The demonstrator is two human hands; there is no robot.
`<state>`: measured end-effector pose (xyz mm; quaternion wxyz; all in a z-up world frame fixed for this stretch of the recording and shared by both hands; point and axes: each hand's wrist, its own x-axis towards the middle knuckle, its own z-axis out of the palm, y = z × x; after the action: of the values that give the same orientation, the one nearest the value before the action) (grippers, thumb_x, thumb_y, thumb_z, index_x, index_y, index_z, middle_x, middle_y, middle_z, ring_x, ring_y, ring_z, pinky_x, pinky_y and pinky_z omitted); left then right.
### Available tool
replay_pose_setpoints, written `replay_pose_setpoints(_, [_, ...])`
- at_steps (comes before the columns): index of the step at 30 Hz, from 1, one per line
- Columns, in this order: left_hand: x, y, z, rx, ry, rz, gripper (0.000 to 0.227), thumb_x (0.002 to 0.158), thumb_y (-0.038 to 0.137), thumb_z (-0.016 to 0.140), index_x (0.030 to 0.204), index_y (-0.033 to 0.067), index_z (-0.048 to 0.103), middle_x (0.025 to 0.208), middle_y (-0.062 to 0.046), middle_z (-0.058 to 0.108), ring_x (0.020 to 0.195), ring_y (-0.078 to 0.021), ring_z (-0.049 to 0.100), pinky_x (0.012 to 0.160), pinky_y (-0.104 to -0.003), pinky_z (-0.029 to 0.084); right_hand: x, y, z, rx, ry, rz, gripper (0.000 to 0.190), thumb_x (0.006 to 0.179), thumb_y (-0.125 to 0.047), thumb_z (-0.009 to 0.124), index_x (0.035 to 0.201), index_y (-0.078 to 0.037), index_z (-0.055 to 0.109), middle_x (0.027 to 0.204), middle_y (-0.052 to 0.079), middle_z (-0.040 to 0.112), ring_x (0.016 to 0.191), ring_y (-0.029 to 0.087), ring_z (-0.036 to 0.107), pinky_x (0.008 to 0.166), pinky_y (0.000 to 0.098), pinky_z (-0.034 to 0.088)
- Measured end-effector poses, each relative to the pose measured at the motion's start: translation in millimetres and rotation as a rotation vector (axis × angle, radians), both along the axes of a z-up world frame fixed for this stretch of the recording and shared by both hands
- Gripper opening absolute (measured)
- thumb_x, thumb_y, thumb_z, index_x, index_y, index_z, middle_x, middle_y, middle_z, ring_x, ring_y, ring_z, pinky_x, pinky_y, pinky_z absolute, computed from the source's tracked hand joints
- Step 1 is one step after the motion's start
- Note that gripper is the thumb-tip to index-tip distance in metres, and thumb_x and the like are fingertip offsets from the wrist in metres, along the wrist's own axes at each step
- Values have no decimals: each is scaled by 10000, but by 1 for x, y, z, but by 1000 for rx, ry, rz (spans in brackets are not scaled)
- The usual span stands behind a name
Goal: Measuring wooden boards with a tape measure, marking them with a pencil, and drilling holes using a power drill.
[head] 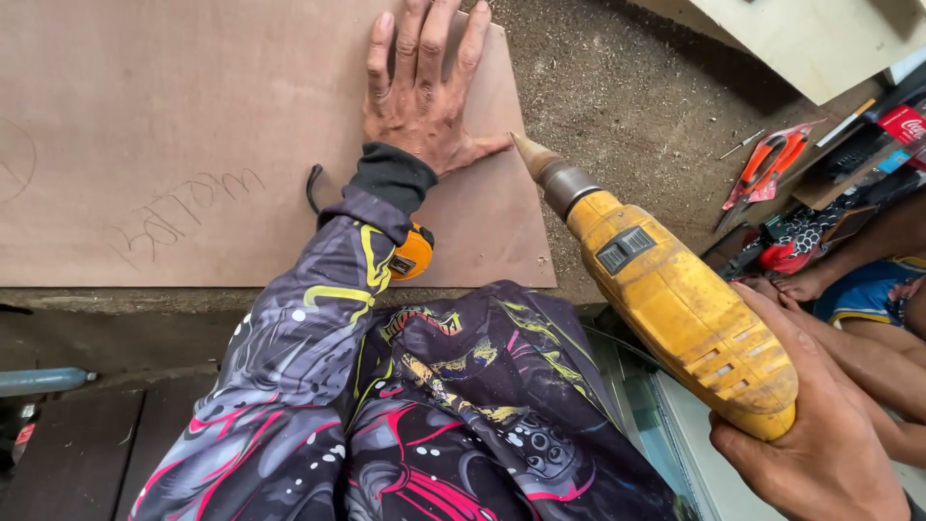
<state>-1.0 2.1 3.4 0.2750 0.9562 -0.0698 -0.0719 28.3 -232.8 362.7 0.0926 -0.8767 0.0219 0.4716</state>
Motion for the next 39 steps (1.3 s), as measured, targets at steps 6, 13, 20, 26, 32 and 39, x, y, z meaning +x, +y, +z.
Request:
replay_pose_setpoints(6, [1,-2,0,36,-30,3,1186,780,743,990,1629,112,453,1572,-224,411,1464,-414,345,1174,-591,192,1,-4,-4,-47,16,36,1167,444,33,780,1552,-41,419,1576,133,485,1544,255,355,1241,401,246])
replay_pose_setpoints(13, [1,0,0,18,-17,2,1203,758,724,1015,1628,116,448,1573,-233,403,1467,-412,343,1177,-586,182,9,9,-4,-109,36,5,1111,466,71,733,1534,-54,455,1551,97,527,1499,198,414,1181,359,297])
replay_pose_setpoints(20, [0,-1,-3,6,-23,2,1194,770,755,982,1625,111,452,1558,-245,410,1457,-421,353,1174,-592,184,9,13,-5,-173,62,-1,1175,432,91,759,1543,-131,451,1561,65,516,1529,182,363,1233,347,225])
replay_pose_setpoints(26, [1,-1,-3,14,-40,-15,1234,774,725,1051,1629,69,449,1565,-252,393,1457,-433,343,1161,-608,184,-7,13,-9,-135,-46,250,939,641,-187,757,1536,-164,472,1486,75,596,1481,255,458,1145,389,380])
replay_pose_setpoints(32, [2,5,9,-36,-1,-32,1034,735,439,726,1639,42,420,1549,-315,428,1446,-481,377,1189,-591,140,-22,4,-10,-294,12,211,1082,571,-212,776,1592,-228,418,1436,32,649,1378,250,559,981,426,508])
replay_pose_setpoints(39, [-1,-2,-6,16,-57,-2,1047,659,361,706,1625,41,464,1520,-305,449,1423,-472,414,1177,-584,163,-5,18,-14,-108,-49,339,1006,606,-182,724,1569,-134,434,1457,91,632,1476,250,488,1138,363,411])
